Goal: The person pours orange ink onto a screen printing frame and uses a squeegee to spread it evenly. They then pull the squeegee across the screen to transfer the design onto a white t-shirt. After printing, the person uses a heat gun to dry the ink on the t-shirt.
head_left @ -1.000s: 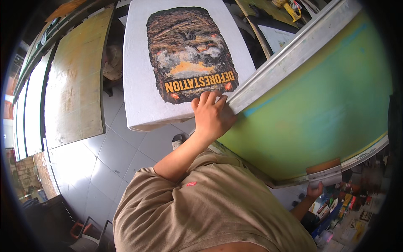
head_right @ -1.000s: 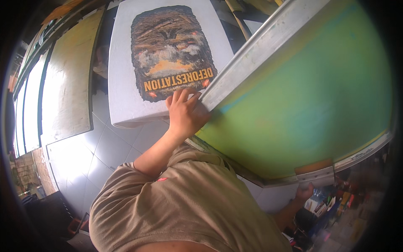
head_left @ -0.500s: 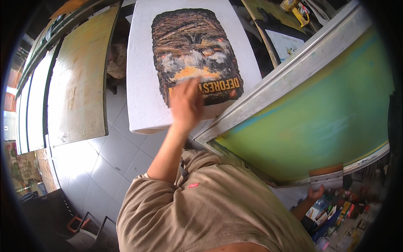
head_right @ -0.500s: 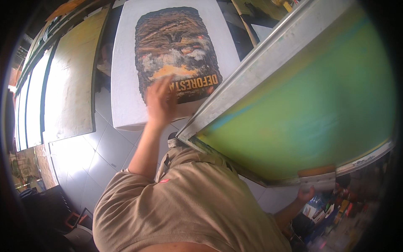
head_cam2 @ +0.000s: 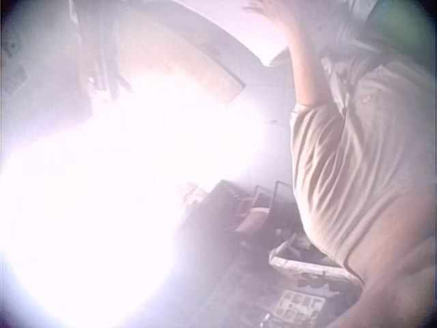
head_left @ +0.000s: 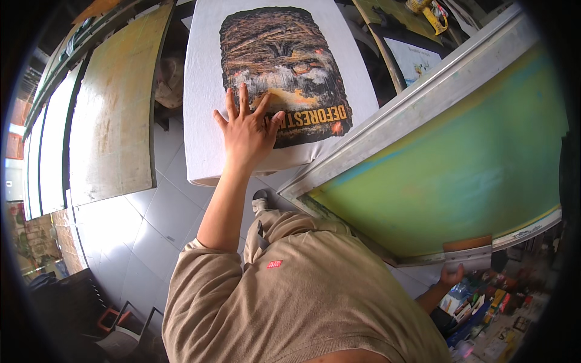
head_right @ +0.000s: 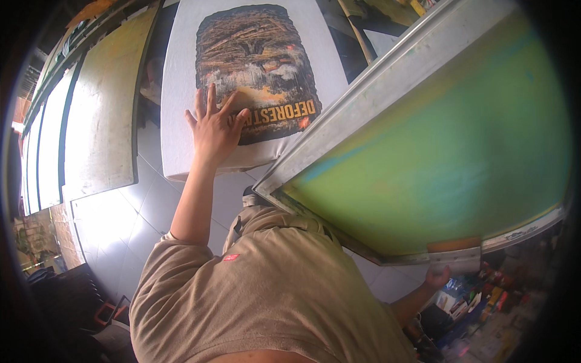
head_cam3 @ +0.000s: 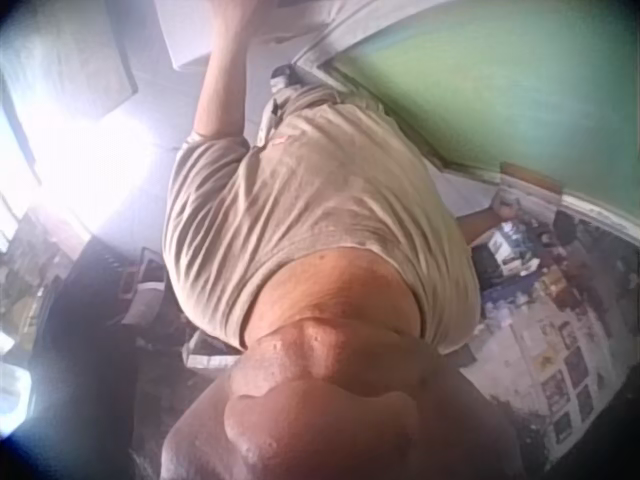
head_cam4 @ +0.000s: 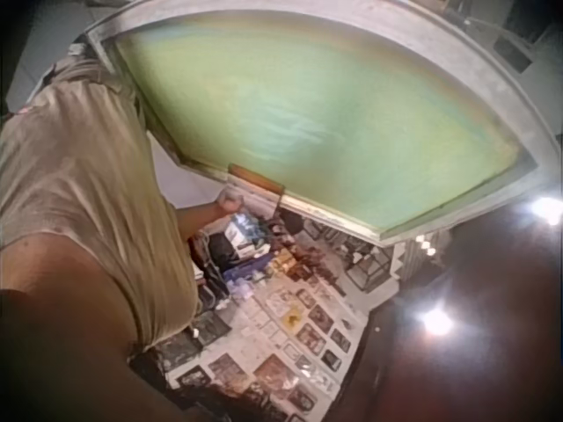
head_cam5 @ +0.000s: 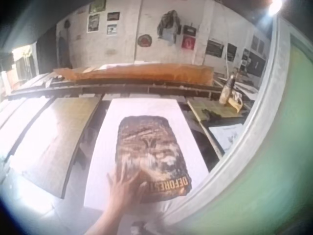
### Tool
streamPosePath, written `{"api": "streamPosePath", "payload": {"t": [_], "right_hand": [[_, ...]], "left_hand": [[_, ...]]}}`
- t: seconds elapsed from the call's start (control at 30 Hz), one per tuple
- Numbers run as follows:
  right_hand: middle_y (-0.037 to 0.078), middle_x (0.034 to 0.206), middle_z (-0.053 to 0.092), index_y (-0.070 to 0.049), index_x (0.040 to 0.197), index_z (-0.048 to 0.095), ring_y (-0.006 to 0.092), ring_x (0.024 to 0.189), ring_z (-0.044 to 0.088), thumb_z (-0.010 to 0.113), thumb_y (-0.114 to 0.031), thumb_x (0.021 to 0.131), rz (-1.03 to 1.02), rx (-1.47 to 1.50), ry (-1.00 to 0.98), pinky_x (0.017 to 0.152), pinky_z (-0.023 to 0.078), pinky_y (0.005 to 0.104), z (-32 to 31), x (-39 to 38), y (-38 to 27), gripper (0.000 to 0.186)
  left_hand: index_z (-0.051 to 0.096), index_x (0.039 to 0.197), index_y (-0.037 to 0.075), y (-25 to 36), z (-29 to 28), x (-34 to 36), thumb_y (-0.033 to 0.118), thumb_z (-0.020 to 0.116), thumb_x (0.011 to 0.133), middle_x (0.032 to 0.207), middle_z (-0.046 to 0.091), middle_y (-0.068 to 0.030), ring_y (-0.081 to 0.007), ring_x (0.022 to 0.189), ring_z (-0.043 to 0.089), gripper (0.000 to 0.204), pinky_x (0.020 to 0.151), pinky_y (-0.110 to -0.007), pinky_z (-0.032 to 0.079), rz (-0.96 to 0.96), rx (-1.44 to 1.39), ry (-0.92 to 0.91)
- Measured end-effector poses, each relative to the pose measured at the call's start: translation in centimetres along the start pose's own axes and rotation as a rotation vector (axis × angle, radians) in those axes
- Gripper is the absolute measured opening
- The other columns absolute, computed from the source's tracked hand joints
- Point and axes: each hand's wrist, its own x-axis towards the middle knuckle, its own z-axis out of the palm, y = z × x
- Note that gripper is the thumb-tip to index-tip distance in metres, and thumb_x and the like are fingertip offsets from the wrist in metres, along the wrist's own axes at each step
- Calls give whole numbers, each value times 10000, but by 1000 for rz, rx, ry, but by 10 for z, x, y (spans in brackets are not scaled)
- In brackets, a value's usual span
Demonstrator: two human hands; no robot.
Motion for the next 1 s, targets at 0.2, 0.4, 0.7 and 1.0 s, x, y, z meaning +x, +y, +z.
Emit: {"api": "streamPosePath", "payload": {"t": [0.2,0.4,0.7,1.0], "right_hand": [[192,1132,530,43,1114,505,280,1027,515,635,-78,760,-72,96,-71,925,419,429,-1,-4,13,397],[190,1153,529,52,1120,508,277,1035,515,643,-29,726,91,154,-83,912,429,418,4,-12,18,423],[176,1078,562,51,1088,522,265,993,529,689,-50,648,224,80,-114,888,431,407,5,-17,37,482],[184,1090,547,54,1100,506,281,1001,523,688,-49,617,131,24,-99,907,416,423,4,-24,43,526]], "left_hand": [[497,1309,232,-3,9,1,582,399,887,1478,245,-157,-383,1378,133,557,1010,-680,122,41,-43,67],[459,1334,282,35,14,-8,619,411,868,1472,259,-138,-340,1386,131,577,1030,-656,121,165,-8,53],[430,1359,257,34,12,-4,671,375,850,1482,243,-144,-365,1388,103,659,1020,-661,134,66,2,34],[415,1364,205,6,1,12,682,368,845,1470,244,-192,-416,1369,141,706,1020,-662,144,-75,-1,74]]}}
